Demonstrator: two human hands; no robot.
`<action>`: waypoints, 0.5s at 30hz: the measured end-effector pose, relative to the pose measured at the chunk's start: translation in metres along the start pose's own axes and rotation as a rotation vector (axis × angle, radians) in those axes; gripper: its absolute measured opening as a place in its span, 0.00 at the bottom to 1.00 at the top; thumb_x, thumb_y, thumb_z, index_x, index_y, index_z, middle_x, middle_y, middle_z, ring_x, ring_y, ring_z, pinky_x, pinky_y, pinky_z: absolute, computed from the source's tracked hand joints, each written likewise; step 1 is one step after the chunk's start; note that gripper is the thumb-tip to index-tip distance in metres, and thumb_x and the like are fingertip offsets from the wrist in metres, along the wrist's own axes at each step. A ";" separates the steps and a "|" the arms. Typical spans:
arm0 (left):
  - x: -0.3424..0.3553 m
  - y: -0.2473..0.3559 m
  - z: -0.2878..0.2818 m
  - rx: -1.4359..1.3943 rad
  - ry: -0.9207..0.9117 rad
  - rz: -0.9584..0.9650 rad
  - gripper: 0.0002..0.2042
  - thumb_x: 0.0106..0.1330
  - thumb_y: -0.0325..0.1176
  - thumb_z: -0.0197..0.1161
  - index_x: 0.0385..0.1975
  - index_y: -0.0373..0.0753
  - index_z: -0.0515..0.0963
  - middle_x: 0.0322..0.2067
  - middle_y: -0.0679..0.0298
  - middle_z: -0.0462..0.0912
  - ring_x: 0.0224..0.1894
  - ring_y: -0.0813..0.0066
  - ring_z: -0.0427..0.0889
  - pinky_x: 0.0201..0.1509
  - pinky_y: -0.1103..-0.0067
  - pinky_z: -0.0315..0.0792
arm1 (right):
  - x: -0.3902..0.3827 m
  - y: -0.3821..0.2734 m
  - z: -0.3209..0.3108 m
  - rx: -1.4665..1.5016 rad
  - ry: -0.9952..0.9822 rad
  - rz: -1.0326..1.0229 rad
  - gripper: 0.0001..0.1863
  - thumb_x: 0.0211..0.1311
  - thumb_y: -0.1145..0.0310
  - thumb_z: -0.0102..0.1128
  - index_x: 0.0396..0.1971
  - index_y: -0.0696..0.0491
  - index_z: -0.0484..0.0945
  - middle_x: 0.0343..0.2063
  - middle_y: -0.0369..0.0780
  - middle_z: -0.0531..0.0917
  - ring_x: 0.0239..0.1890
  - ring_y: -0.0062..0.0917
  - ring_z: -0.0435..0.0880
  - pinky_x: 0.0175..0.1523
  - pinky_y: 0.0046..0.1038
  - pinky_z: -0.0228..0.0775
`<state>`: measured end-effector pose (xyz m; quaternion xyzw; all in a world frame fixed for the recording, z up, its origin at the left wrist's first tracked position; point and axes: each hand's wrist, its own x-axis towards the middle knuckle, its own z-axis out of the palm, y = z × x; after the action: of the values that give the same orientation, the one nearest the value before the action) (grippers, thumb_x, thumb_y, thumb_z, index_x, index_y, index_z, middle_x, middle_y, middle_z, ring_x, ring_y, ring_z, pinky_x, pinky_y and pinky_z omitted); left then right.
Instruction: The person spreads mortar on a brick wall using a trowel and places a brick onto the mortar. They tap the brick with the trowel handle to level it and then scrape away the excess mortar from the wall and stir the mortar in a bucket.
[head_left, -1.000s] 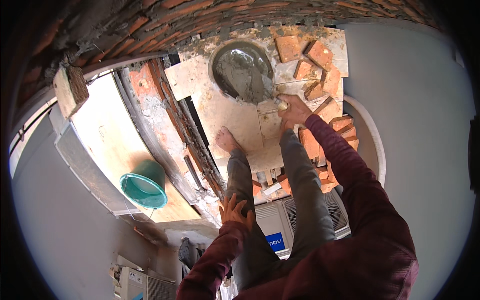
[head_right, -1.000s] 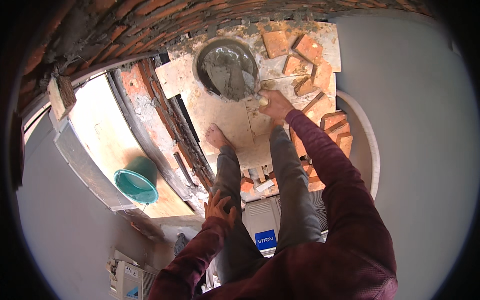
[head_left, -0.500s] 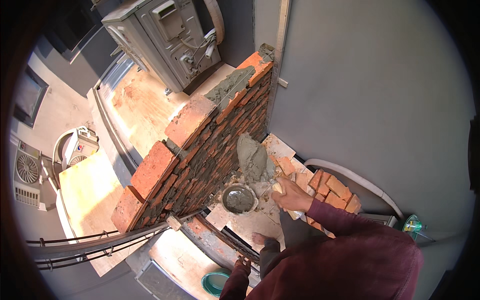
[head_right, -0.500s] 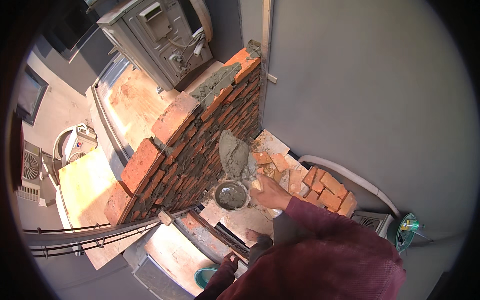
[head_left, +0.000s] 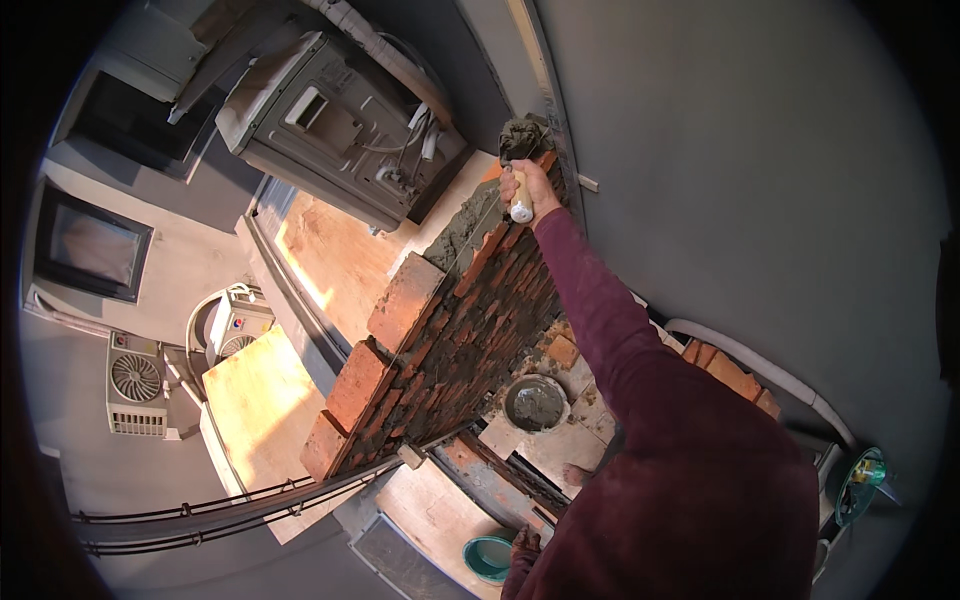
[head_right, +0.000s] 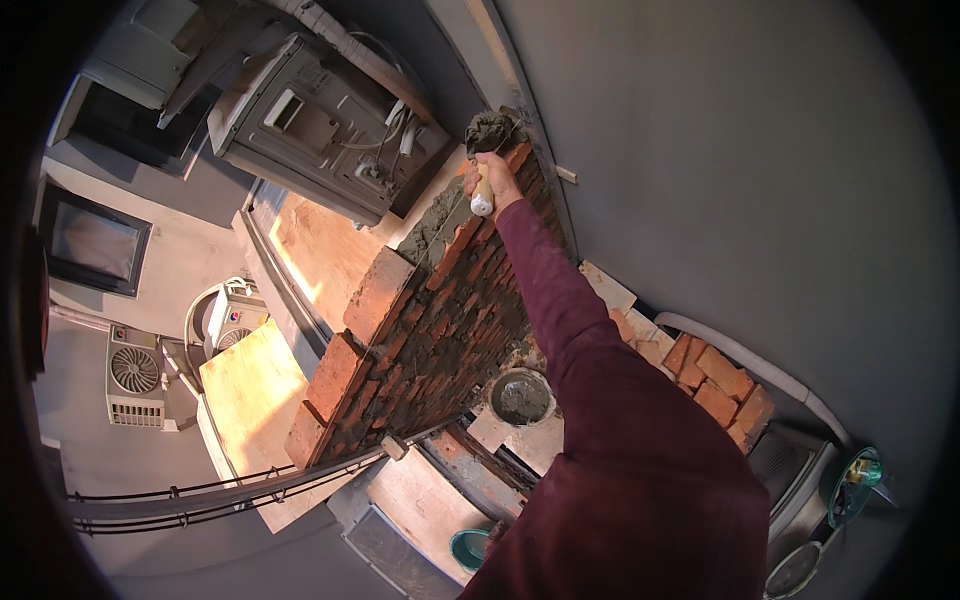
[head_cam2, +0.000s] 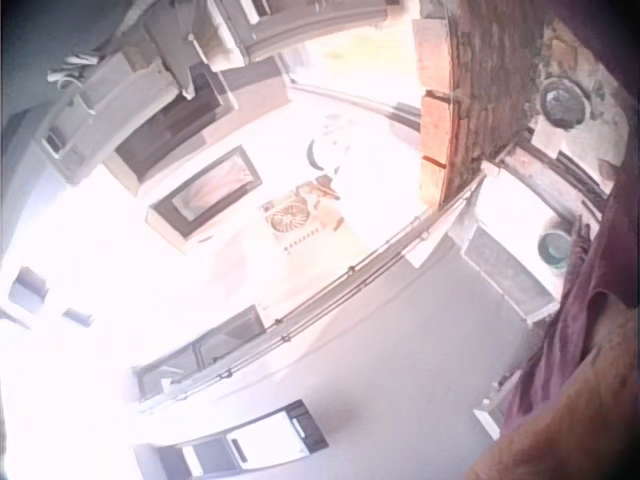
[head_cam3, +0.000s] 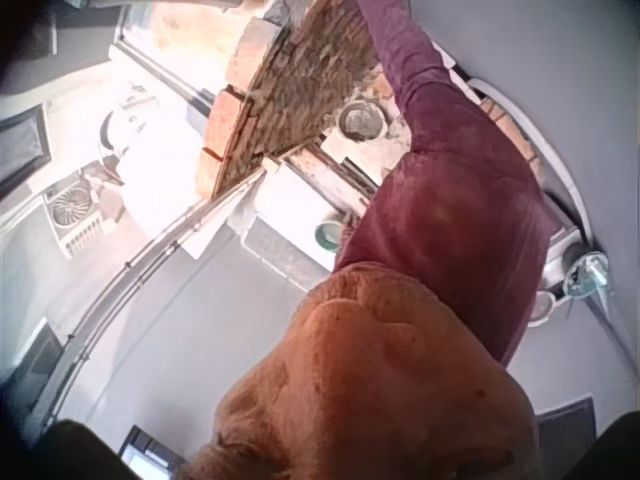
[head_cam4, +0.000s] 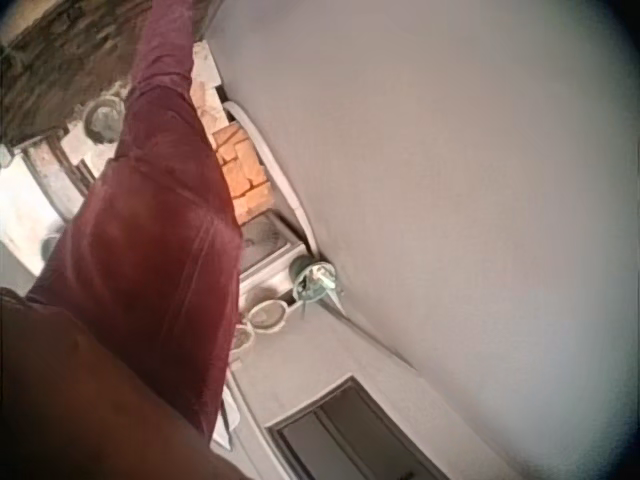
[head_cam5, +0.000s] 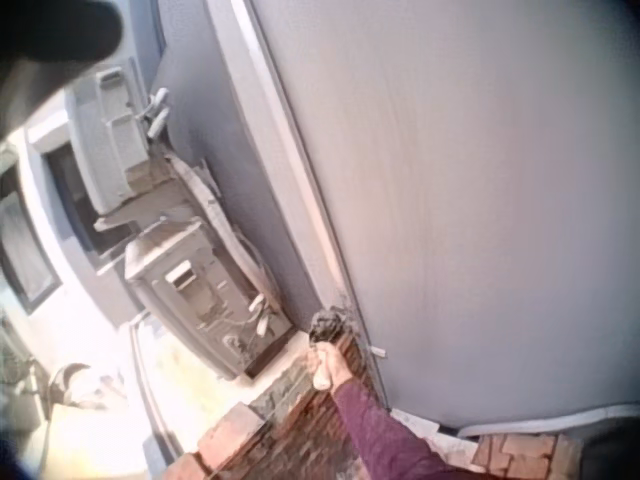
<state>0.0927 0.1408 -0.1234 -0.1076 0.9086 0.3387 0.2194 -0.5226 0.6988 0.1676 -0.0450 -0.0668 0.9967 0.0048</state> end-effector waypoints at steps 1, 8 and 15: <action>-0.010 0.004 0.000 0.018 -0.045 -0.074 0.15 0.68 0.29 0.62 0.54 0.37 0.76 0.50 0.58 0.81 0.54 0.70 0.78 0.62 0.73 0.69 | -0.002 0.002 -0.013 -0.076 -0.010 0.018 0.10 0.65 0.61 0.54 0.30 0.50 0.68 0.20 0.31 0.72 0.16 0.15 0.70 0.21 0.21 0.68; -0.021 0.052 -0.027 -0.029 -0.112 -0.278 0.15 0.68 0.29 0.62 0.53 0.37 0.76 0.49 0.59 0.81 0.53 0.71 0.78 0.61 0.73 0.70 | -0.120 0.042 0.022 -0.906 0.107 -0.040 0.13 0.69 0.56 0.53 0.36 0.52 0.69 0.19 0.33 0.72 0.13 0.15 0.70 0.16 0.22 0.67; 0.009 0.096 -0.032 -0.064 -0.144 -0.298 0.14 0.68 0.29 0.62 0.52 0.37 0.77 0.48 0.60 0.82 0.52 0.71 0.78 0.60 0.74 0.70 | -0.132 -0.018 -0.107 -1.254 0.334 -0.072 0.20 0.70 0.50 0.49 0.33 0.54 0.68 0.16 0.35 0.70 0.10 0.20 0.70 0.16 0.28 0.65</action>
<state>0.0413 0.1906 -0.0515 -0.2237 0.8532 0.3380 0.3282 -0.3813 0.7286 0.0765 -0.1916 -0.6358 0.7474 0.0213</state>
